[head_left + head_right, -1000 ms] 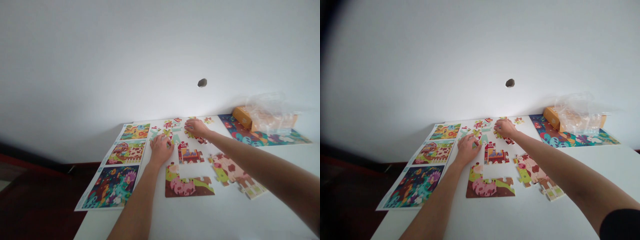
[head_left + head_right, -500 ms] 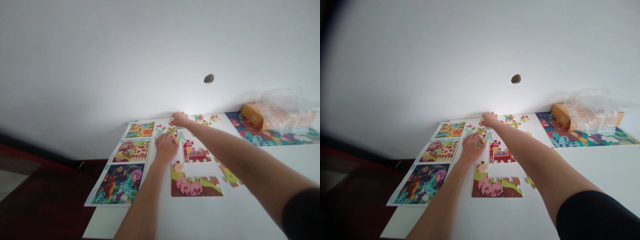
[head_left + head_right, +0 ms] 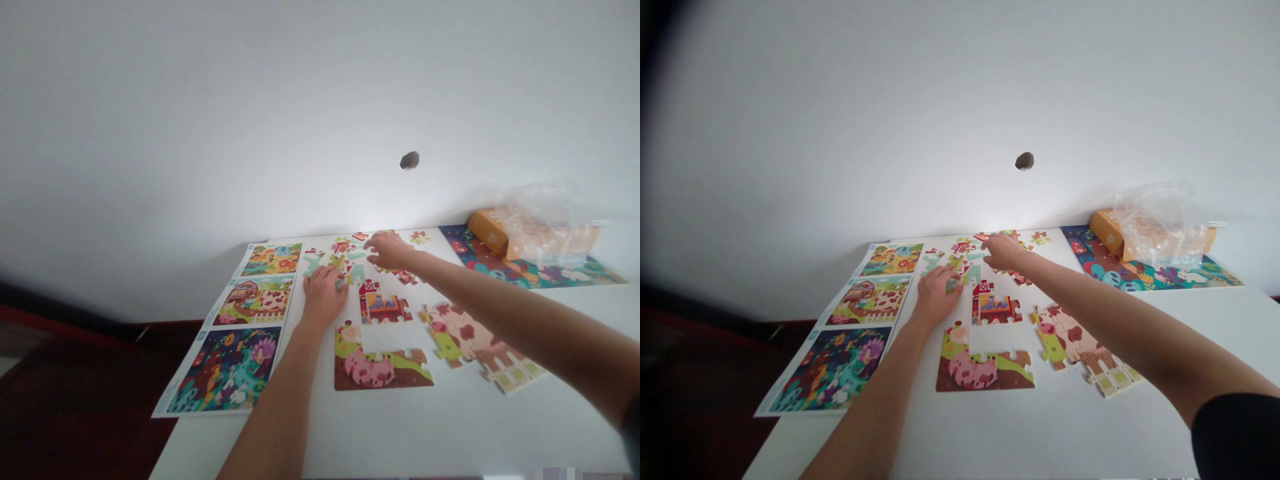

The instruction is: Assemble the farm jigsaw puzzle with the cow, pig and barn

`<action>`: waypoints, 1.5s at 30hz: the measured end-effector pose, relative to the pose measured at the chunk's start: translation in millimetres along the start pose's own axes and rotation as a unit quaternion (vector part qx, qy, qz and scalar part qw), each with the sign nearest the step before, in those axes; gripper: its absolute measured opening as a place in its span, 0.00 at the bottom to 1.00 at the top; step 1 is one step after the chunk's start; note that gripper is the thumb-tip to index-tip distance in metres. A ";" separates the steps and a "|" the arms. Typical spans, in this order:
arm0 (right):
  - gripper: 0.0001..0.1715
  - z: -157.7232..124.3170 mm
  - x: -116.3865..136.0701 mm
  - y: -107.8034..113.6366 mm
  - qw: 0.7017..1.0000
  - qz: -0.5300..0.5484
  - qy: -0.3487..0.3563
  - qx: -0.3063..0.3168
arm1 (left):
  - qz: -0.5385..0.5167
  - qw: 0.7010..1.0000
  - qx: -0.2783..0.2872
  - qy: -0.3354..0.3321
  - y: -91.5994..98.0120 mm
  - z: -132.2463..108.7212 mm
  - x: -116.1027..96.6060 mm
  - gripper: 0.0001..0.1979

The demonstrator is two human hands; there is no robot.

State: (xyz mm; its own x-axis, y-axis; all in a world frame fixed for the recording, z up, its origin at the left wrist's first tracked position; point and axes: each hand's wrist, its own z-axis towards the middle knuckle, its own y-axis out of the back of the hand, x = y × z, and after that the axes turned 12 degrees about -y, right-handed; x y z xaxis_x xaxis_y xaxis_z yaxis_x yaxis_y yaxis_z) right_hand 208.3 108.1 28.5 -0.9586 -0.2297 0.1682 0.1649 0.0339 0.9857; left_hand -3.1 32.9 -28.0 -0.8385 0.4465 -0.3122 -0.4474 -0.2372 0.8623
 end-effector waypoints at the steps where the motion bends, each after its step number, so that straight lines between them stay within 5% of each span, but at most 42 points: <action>1: 0.21 -17.0 -15.0 1.5 1.000 -0.004 -0.002 0.005 | 0.001 1.000 0.003 0.003 0.9 0.3 -0.3 0.09; 5: 0.22 -84.2 -73.6 4.6 1.000 0.017 0.022 -0.007 | -0.013 1.000 -0.012 -0.024 3.6 1.8 -1.8 0.10; 8: 0.19 -120.0 -102.5 5.2 0.997 0.071 0.026 -0.032 | -0.062 0.988 -0.011 -0.142 4.6 2.3 -3.4 0.09; 11: 0.14 -140.0 -117.4 7.6 0.990 0.108 -0.007 -0.092 | -0.101 0.967 0.028 -0.233 5.1 1.6 -5.1 0.10; 15: 0.13 -150.1 -121.7 13.1 0.985 0.134 0.018 -0.111 | -0.115 0.955 0.080 -0.262 5.7 0.2 -4.8 0.12; 23: 0.20 -156.7 -54.9 -5.9 0.976 0.130 0.169 -0.051 | -0.110 0.960 0.075 -0.246 9.8 -1.2 0.5 0.13; 29: 0.20 -157.0 -21.5 -24.1 0.977 0.120 0.177 -0.023 | -0.141 0.966 0.046 -0.210 23.8 2.7 2.6 0.14; 31: 0.18 -154.8 -21.1 -28.5 0.976 0.134 0.167 -0.042 | -0.158 0.970 0.082 -0.168 32.5 2.8 4.0 0.11; 35: 0.17 -148.5 -23.2 -34.7 0.975 0.153 0.146 -0.070 | -0.157 0.954 0.240 -0.087 47.5 -1.7 5.2 0.06; 40: 0.15 -142.4 -25.4 -38.8 0.973 0.165 0.141 -0.078 | -0.307 0.866 0.394 0.036 55.0 -8.5 2.1 0.09; 45: 0.14 -143.7 -26.3 -36.8 0.974 0.163 0.137 -0.073 | -0.379 0.812 0.438 0.061 52.5 -9.7 -2.5 0.13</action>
State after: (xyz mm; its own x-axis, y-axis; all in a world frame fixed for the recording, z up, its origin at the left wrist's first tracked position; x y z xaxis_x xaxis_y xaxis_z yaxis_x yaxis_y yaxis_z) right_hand 260.8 -26.9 -12.9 -0.7552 -0.4816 0.4447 0.5009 0.0138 0.8654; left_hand -27.5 10.9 14.2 -0.4734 0.0752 -0.8776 -0.5013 0.7962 0.3387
